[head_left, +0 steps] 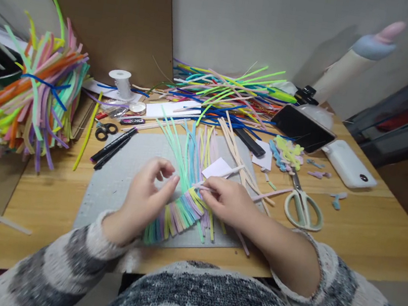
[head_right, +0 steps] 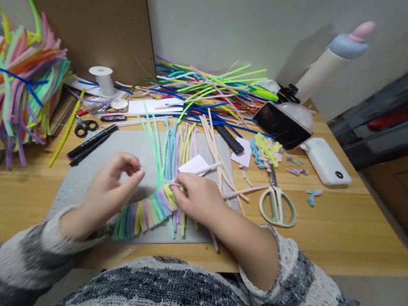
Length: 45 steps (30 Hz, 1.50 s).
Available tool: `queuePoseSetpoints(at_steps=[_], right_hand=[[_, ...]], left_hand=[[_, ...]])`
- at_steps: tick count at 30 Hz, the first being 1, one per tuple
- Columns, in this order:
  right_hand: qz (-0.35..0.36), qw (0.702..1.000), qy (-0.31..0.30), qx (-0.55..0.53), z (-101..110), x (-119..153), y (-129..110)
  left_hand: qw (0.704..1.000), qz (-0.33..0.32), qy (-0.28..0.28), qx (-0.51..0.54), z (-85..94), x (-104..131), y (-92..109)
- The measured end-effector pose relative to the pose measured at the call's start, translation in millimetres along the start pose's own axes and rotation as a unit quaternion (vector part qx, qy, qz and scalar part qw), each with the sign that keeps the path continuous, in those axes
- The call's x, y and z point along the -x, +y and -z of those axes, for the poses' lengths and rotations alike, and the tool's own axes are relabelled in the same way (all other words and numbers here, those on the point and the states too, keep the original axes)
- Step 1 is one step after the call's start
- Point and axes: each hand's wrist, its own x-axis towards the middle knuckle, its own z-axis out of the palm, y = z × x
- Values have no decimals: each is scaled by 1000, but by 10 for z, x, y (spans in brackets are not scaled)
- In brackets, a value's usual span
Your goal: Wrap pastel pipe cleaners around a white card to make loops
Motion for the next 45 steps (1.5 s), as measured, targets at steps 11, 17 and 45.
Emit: queuePoseSetpoints(at_steps=[11, 17, 45], right_hand=[[44, 994, -93, 47, -139, 31, -6], [77, 993, -40, 86, -143, 83, -36], [125, 986, 105, -47, -180, 103, 30]], left_hand=[[971, -25, -187, -144, -195, -58, -205], [977, 80, -191, 54, -142, -63, -196], [869, 270, -123, 396, -121, 23, -133]])
